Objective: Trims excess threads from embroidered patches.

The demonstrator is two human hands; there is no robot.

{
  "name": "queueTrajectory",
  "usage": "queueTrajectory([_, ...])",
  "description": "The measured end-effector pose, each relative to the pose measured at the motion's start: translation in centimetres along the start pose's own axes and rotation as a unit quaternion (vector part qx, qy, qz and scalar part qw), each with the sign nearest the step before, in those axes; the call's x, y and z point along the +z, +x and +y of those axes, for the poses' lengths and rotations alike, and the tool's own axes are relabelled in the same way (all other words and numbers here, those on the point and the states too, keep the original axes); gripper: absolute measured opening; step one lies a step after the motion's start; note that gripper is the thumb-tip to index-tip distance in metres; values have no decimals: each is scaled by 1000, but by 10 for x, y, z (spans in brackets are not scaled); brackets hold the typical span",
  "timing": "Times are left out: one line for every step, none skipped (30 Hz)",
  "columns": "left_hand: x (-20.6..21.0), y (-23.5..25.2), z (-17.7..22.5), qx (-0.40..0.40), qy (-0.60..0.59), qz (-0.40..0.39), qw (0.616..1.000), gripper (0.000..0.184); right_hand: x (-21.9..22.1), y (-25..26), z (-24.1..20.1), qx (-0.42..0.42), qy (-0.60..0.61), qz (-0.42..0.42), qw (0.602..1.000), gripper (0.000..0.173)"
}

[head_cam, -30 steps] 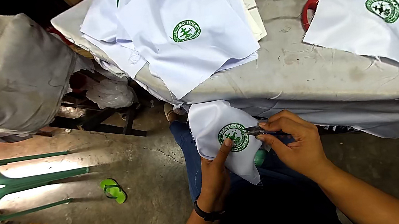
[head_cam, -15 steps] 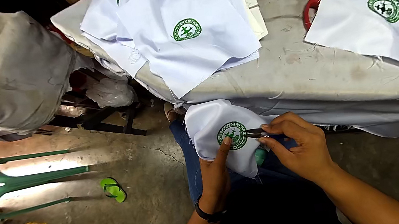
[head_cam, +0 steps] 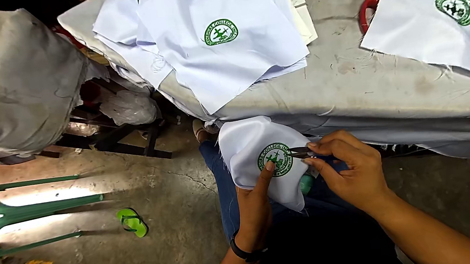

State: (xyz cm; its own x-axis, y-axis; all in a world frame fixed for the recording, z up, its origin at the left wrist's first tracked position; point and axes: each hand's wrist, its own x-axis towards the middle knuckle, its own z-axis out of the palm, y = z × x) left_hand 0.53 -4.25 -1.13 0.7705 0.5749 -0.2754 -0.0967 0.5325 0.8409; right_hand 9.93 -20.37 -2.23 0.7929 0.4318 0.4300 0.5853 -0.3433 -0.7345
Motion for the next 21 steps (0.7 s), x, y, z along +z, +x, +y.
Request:
queueTrajectory([0, 0, 0, -1, 0, 1, 1000, 26, 0, -1, -1, 1, 2, -3, 1000, 20])
queueTrajectory([0, 1, 0, 0, 0, 3, 1000, 26, -1, -1, -1, 2, 5, -7, 1000, 20])
queueTrajectory([0, 1, 0, 1, -1, 5, 1000, 26, -2, -2, -2, 2, 7, -10, 1000, 21])
queueTrajectory([0, 1, 0, 2, -2, 7, 1000, 27, -2, -2, -3, 1, 6, -9, 1000, 21])
queueTrajectory([0, 1, 0, 4, -2, 6, 1000, 27, -2, -2, -3, -1, 3, -7, 1000, 20])
queueTrajectory([0, 0, -1, 6, -1, 6, 1000, 26, -2, -2, -4, -4, -1, -4, 1000, 19])
queueTrajectory([1, 0, -1, 6, 2, 8, 1000, 26, -1, -2, -3, -6, -5, -1, 1000, 19])
queueTrajectory([1, 0, -1, 7, 3, 9, 1000, 26, -1, -1, -3, -9, -10, 1, 1000, 18])
queueTrajectory([2, 0, 0, 8, 4, 8, 1000, 26, -1, -1, -3, -11, -14, 2, 1000, 18])
queueTrajectory([2, 0, 0, 9, 5, 7, 1000, 27, -1, -1, -3, -13, -19, 3, 1000, 18])
queueTrajectory([2, -1, 1, 10, 9, 5, 1000, 27, -1, -1, -4, -15, -25, 3, 1000, 18])
queueTrajectory([2, -1, 1, 10, 10, 5, 1000, 28, -1, 0, -4, -16, -29, 2, 999, 18])
queueTrajectory([2, -1, 1, 10, 10, 6, 1000, 27, -1, 0, -5, -18, -30, 3, 999, 18])
queueTrajectory([2, -1, 1, 11, 12, 7, 1000, 27, -1, 0, -5, -21, -33, 3, 999, 18])
queueTrajectory([2, -1, 1, 11, 13, 8, 1000, 27, -1, 0, -5, -24, -37, 4, 999, 17])
queueTrajectory([2, -1, 1, 13, 15, 9, 1000, 28, -1, 0, -5, -29, -43, 5, 999, 17])
queueTrajectory([2, -1, 1, 14, 16, 10, 1000, 28, -2, 0, -6, -34, -51, 5, 998, 17])
queueTrajectory([2, -1, 1, 16, 18, 11, 1000, 28, -2, 1, -6, -38, -59, 5, 998, 17])
queueTrajectory([2, -2, 0, 17, 19, 11, 1000, 28, -2, 1, -7, -41, -61, 5, 997, 16])
queueTrajectory([2, -2, 1, 17, 20, 11, 1000, 27, -1, 1, -6, -41, -54, 5, 998, 16])
queueTrajectory([1, -1, 1, 17, 20, 11, 1000, 26, -1, 2, -5, -37, -38, 2, 999, 15])
